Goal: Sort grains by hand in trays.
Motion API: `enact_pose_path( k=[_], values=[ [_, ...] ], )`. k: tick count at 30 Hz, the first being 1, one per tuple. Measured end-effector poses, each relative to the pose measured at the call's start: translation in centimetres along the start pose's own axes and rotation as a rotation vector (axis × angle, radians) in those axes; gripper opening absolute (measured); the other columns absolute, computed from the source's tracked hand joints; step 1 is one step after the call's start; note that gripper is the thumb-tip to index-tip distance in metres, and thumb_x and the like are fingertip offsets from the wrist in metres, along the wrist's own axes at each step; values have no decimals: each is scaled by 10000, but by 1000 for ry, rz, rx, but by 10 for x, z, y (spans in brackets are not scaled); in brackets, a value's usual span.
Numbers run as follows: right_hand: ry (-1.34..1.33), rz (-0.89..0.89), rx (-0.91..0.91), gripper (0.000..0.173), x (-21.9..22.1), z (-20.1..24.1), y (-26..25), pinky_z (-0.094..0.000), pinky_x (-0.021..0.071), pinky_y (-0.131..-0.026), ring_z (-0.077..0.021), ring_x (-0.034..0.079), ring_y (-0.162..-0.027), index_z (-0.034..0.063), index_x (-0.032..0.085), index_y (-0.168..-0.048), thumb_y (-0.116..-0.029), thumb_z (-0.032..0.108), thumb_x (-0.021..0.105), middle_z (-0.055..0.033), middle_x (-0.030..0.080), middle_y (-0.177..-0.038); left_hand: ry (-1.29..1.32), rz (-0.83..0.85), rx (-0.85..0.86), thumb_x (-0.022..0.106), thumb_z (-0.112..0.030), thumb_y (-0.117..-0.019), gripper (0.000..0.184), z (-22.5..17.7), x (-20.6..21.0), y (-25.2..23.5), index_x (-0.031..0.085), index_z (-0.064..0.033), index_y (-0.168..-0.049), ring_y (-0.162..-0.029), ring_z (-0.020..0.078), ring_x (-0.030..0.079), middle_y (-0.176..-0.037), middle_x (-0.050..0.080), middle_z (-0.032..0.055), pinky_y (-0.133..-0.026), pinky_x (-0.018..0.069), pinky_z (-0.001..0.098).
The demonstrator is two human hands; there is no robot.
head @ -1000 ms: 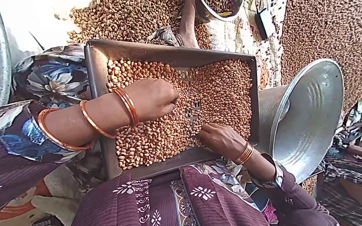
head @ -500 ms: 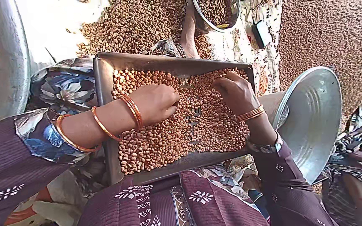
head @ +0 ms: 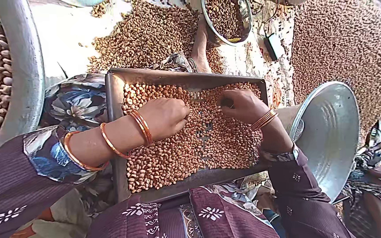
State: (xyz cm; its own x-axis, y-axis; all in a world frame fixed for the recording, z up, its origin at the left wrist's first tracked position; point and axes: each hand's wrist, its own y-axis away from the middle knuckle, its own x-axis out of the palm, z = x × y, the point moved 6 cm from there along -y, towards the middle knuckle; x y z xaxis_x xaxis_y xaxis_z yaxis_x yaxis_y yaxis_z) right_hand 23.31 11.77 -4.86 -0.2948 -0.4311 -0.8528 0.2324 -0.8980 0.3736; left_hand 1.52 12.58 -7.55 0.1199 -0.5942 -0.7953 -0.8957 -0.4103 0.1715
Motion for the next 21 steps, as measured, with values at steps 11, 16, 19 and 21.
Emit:
enact_pose_path(
  k=[11,16,19,21],
  values=[
    [176,-246,-223,95,-8,39,25,-464,578,-673,-301,690,-778,44,737,-1027,-937,52,707,-149,681,-953,258,-81,-124,589,-220,-1044,193,7,-18,-4,720,-92,-982,-733,160,605,-827,634,31,-683,511,384],
    [158,-119,-224,45,51,29,19,-478,589,-691,-310,698,-795,43,728,-965,-927,37,704,-142,681,-927,785,-42,-378,521,-231,-1084,224,12,-25,-6,713,-123,-1047,-654,59,570,-816,651,-18,-612,469,240],
    [199,-111,-182,59,51,38,23,-501,569,-650,-344,680,-771,31,698,-967,-911,43,714,-165,658,-942,1173,-67,-459,477,-126,-1091,206,10,-21,-6,666,-46,-1098,-770,92,667,-941,679,45,-697,564,224],
    [246,-94,-142,68,55,41,18,-519,564,-662,-381,681,-806,11,687,-982,-926,49,695,-190,651,-937,1327,-69,-493,455,-101,-1090,197,11,-17,-6,635,-35,-1133,-835,111,683,-974,670,55,-772,574,250]
  ],
)
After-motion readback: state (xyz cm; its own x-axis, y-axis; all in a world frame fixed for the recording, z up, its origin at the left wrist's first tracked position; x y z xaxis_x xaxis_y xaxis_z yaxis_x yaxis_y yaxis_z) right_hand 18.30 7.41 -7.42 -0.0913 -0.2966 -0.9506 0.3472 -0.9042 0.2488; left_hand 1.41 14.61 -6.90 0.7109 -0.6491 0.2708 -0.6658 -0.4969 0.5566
